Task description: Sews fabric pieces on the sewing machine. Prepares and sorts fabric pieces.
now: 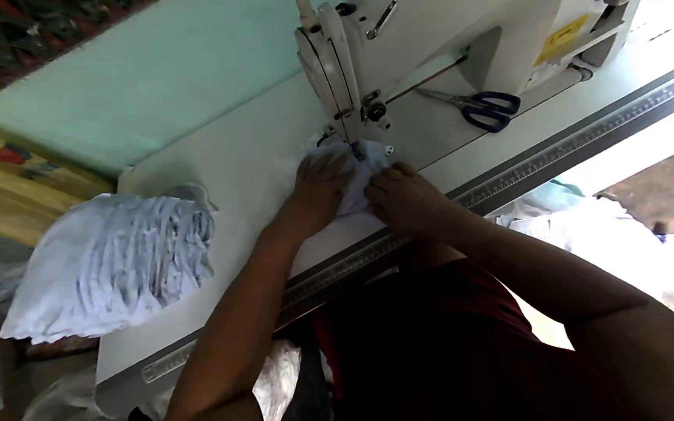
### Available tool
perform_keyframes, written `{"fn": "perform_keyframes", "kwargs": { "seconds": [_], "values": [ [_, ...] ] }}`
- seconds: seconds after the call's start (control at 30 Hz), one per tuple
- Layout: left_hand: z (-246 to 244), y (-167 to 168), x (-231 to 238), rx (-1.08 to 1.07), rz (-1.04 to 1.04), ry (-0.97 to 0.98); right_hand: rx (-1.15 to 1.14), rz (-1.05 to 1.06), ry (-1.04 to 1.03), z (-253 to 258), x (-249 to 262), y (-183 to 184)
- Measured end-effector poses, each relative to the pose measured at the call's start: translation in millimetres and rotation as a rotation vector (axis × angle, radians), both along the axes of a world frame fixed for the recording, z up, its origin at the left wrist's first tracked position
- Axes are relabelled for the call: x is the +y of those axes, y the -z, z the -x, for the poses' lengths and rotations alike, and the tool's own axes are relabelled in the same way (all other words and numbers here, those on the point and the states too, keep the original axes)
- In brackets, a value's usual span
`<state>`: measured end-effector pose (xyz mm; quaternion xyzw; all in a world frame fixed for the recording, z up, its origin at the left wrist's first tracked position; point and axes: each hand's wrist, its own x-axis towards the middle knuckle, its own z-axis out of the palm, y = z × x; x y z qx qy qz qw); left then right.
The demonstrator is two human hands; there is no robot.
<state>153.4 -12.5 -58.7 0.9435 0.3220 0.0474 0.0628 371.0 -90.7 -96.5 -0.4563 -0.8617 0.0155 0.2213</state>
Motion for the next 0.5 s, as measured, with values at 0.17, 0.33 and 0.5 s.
{"fn": "perform_keyframes", "kwargs": {
  "seconds": [0.17,0.33,0.5],
  "values": [
    [20,12,-2,-0.087,0.086,0.019,0.015,0.016,0.019,-15,9,3],
    [21,14,-1,-0.079,0.081,0.018,-0.046,0.022,0.072,-24,20,3],
    [12,12,-5,-0.011,0.023,-0.055,-0.021,-0.042,0.004,-4,11,3]
  ]
}}
